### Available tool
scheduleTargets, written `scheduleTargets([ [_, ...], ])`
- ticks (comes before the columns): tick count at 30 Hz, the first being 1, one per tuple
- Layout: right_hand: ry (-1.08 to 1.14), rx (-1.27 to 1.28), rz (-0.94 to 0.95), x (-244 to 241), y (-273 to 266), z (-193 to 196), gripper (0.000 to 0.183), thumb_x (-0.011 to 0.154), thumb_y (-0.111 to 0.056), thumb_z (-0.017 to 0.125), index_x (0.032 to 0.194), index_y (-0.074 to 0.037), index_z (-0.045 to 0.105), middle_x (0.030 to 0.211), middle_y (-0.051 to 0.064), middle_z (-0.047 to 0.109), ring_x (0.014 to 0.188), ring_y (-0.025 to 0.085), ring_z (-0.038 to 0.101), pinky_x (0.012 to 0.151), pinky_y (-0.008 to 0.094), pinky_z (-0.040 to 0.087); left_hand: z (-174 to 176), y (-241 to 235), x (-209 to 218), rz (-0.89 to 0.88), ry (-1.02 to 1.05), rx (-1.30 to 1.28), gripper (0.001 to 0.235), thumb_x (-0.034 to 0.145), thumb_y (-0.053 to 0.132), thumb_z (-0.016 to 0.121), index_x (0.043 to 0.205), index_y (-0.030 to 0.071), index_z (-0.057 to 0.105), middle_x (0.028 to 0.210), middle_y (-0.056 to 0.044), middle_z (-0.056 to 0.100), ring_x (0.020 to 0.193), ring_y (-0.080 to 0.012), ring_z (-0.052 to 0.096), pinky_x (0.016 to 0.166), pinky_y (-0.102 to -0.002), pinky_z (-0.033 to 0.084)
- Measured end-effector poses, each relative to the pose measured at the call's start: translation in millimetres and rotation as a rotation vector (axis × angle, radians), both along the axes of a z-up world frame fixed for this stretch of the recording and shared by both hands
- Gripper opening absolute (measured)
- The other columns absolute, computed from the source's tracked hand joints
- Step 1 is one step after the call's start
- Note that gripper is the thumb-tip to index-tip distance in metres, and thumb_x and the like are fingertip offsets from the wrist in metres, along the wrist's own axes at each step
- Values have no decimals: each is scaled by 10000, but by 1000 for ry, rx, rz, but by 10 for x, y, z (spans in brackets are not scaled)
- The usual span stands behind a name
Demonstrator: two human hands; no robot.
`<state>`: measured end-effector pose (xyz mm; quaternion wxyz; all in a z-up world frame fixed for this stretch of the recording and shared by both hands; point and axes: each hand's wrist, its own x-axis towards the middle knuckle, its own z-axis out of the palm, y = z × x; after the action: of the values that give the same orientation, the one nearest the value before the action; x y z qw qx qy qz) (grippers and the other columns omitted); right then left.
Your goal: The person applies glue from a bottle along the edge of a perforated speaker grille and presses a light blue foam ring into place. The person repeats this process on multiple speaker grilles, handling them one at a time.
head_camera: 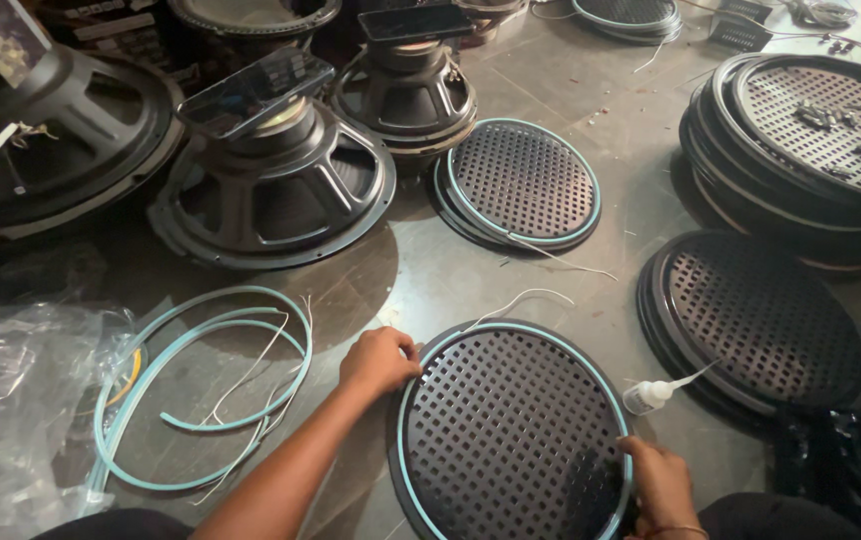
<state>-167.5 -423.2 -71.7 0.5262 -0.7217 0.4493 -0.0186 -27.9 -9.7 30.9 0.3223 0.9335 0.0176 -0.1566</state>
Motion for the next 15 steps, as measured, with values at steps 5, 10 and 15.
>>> scheduleTargets([
  [5,-76,87,12,-46,10,22,510,798,-301,739,1097,112,738,942,224,689,812,324,619,688,437,482,5,-21,0,4,-19,41,158,653,275,849,798,223,815,947,-54,766,902,-246,723,792,-391,568],
  [10,4,-40,46,-25,6,34,526,807,-322,739,1092,120,730,915,238,692,782,322,621,665,439,482,-101,48,32,18,107,-92,207,674,312,816,845,206,769,846,-105,819,762,-244,795,742,-363,601],
  [15,-22,-80,61,-43,-26,4,536,793,-325,744,1035,153,739,858,221,676,725,306,603,619,436,453,-277,110,118,-89,-164,-75,299,611,319,910,844,175,791,832,-56,752,718,-208,708,689,-371,561],
])
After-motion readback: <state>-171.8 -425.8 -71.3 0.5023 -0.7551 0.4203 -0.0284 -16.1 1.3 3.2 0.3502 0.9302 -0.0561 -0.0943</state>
